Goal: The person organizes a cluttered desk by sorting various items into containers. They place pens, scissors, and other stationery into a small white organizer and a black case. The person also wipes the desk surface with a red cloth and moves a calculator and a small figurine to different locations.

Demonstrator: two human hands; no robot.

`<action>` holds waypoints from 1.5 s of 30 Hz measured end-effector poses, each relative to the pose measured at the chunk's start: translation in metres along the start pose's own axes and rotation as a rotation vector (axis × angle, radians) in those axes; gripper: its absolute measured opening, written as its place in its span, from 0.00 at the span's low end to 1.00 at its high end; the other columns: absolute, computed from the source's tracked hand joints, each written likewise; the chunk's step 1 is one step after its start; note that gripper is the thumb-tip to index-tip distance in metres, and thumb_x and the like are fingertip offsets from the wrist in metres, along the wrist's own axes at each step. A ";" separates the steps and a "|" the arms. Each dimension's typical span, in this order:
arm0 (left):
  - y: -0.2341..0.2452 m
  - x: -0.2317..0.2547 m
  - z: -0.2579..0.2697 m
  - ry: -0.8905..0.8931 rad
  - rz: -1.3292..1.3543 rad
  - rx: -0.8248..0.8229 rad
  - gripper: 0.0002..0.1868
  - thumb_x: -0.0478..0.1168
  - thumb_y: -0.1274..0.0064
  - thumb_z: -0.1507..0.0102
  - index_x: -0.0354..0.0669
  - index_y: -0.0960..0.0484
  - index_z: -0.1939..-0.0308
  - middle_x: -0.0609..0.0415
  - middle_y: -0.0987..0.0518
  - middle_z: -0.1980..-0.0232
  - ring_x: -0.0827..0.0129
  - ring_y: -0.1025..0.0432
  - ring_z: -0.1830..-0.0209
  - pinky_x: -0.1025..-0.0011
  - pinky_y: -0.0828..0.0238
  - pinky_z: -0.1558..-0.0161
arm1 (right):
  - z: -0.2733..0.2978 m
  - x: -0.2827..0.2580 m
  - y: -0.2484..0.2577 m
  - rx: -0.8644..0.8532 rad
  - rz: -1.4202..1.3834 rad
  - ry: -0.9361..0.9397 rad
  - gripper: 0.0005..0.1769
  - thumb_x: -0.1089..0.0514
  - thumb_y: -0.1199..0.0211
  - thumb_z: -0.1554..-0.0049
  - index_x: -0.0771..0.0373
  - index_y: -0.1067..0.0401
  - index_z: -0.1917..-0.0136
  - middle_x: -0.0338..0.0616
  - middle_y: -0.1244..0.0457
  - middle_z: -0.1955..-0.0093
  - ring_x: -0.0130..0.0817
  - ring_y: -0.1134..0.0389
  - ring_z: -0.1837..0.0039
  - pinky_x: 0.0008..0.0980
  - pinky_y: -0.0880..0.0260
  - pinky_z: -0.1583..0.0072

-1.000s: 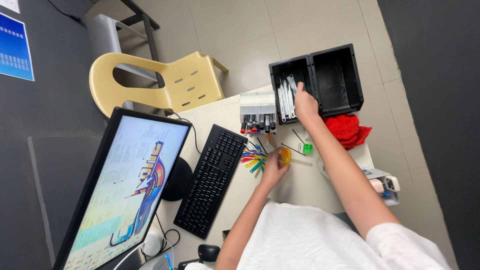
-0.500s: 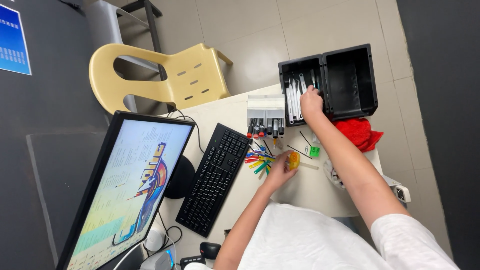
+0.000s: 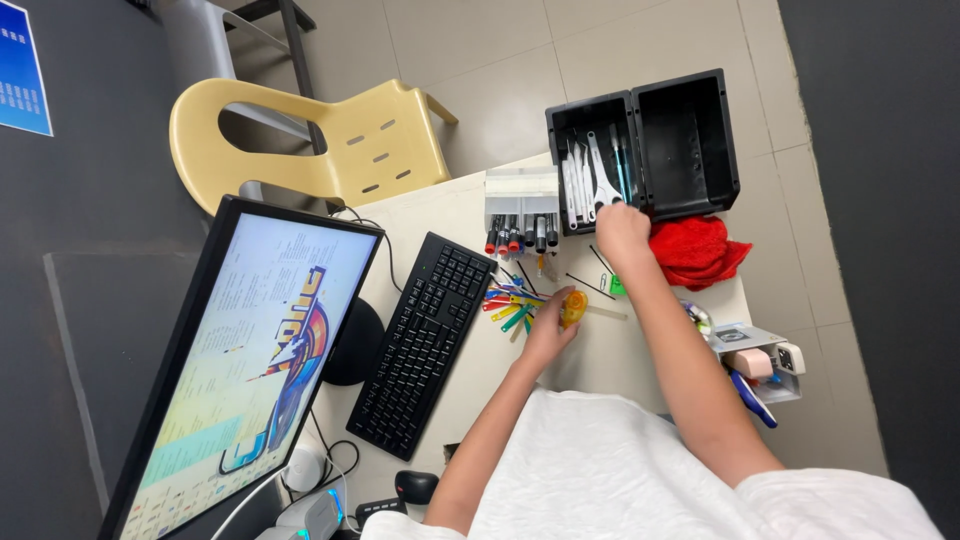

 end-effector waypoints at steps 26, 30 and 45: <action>0.001 -0.058 0.065 0.511 0.955 0.279 0.16 0.35 0.47 0.31 0.34 0.25 0.40 0.54 0.22 0.51 0.75 0.27 0.56 0.75 0.26 0.50 | 0.188 -0.026 -0.051 -0.163 -0.965 0.056 0.17 0.56 0.32 0.46 0.64 0.28 0.46 0.51 0.28 0.53 0.41 0.26 0.52 0.36 0.26 0.49; -0.010 -0.032 0.053 0.549 0.987 0.174 0.16 0.37 0.49 0.32 0.38 0.26 0.41 0.56 0.23 0.49 0.77 0.26 0.53 0.75 0.25 0.50 | 0.206 -0.026 -0.017 -0.069 -0.864 0.143 0.19 0.57 0.32 0.46 0.64 0.31 0.43 0.54 0.29 0.52 0.49 0.26 0.49 0.41 0.27 0.48; -0.048 0.034 0.036 0.456 1.228 -0.030 0.13 0.35 0.47 0.31 0.38 0.28 0.43 0.50 0.22 0.47 0.68 0.24 0.49 0.70 0.25 0.42 | 0.281 0.015 0.128 0.365 -1.123 -0.015 0.19 0.63 0.38 0.40 0.64 0.29 0.35 0.48 0.33 0.42 0.34 0.27 0.45 0.31 0.22 0.48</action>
Point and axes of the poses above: each hand's wrist, its own z-axis away from the middle knuckle, its own y-axis out of the back of the hand, x = y × z, the point moved 10 cm from there along -z, towards the middle knuckle
